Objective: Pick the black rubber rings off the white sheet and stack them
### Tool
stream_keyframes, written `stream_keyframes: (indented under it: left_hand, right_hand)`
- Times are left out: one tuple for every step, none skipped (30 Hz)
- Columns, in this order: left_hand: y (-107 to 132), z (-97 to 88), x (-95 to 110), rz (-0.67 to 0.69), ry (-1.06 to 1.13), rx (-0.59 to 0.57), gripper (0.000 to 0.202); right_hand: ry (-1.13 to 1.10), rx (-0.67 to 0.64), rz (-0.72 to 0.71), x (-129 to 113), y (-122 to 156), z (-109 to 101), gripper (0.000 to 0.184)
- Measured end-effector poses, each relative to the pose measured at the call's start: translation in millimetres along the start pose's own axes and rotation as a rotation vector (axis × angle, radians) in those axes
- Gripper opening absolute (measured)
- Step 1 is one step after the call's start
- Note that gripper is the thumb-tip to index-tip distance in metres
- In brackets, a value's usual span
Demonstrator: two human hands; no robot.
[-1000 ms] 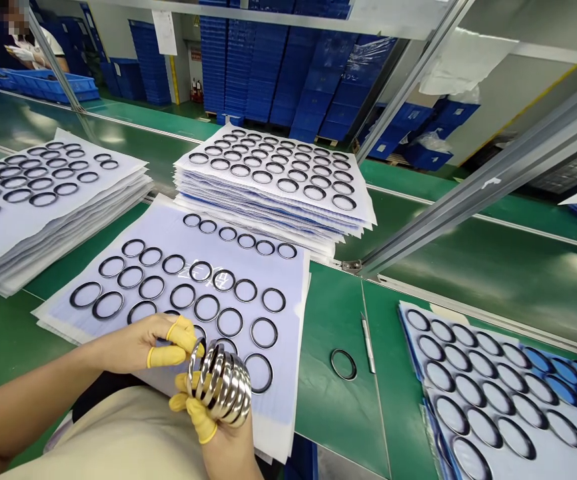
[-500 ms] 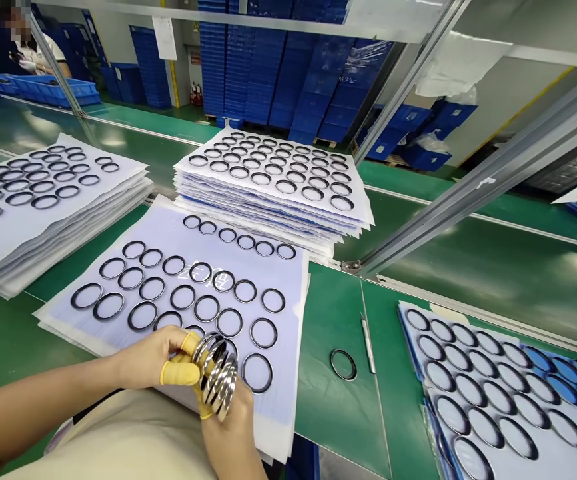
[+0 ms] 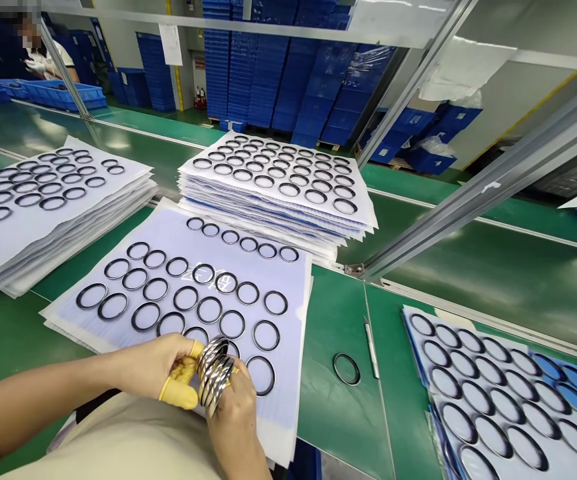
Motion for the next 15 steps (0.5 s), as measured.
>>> stream_keyframes:
  left_hand:
    - [0.2, 0.2, -3.9, -0.03, 0.028, -0.031, 0.025]
    - [0.0, 1.0, -8.9, -0.072, 0.073, -0.076, 0.029]
    - [-0.5, 2.5, -14.5, -0.123, 0.131, -0.135, 0.034]
    - [-1.1, 4.2, -19.7, -0.173, 0.191, -0.194, 0.037]
    - [-2.1, 5.6, -24.1, -0.214, 0.236, -0.245, 0.038]
    - [-3.4, 6.2, -27.4, -0.238, 0.261, -0.279, 0.037]
    - [-4.9, 6.7, -29.5, -0.246, 0.268, -0.306, 0.035]
    - [-6.1, 7.8, -30.4, -0.244, 0.266, -0.333, 0.032]
    - [-6.6, 9.6, -30.4, -0.233, 0.257, -0.366, 0.031]
    - [-6.2, 12.3, -29.7, -0.22, 0.243, -0.405, 0.031]
    - [-4.7, 15.6, -28.6, -0.206, 0.227, -0.449, 0.033]
    - [-2.4, 18.9, -27.1, -0.192, 0.212, -0.491, 0.036]
    - [0.1, 21.4, -25.5, -0.175, 0.195, -0.517, 0.04]
    - [2.6, 22.8, -23.9, -0.157, 0.174, -0.527, 0.043]
    - [5.1, 23.5, -22.6, -0.139, 0.15, -0.531, 0.047]
  right_hand:
    - [-0.004, -0.015, 0.006, 1.0, 1.0, 1.0, 0.027]
    - [-0.011, -0.035, 0.014, 2.0, 2.2, 2.5, 0.027]
    - [-0.02, -0.058, 0.027, 3.1, 3.6, 4.7, 0.027]
    - [-0.029, -0.084, 0.045, 4.4, 5.2, 7.2, 0.028]
    - [-0.034, -0.114, 0.072, 6.1, 7.0, 10.3, 0.031]
    - [-0.035, -0.143, 0.106, 8.0, 8.8, 13.2, 0.034]
    - [-0.029, -0.162, 0.138, 9.9, 10.4, 15.0, 0.037]
    - [-0.029, -0.187, 0.162, 11.3, 11.5, 16.4, 0.039]
    - [-0.05, -0.23, 0.176, 11.9, 12.1, 17.9, 0.042]
    - [-0.093, -0.295, 0.182, 11.9, 12.2, 19.4, 0.045]
    - [-0.151, -0.374, 0.178, 11.0, 11.7, 20.3, 0.048]
    - [-0.213, -0.457, 0.168, 9.7, 10.8, 20.0, 0.051]
    - [-0.28, -0.537, 0.157, 8.1, 9.5, 18.5, 0.055]
    - [-0.349, -0.601, 0.143, 6.3, 7.6, 15.6, 0.061]
    - [-0.412, -0.64, 0.129, 4.8, 5.0, 11.4, 0.068]
Point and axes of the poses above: each hand's wrist, its own y-axis away from the middle knuckle, its own z-axis out of the palm, x = y × z, the point moved 6 cm from there along -y, towards the middle knuckle, and after that the axes turned 15 degrees about y, right-handed, at the moved point
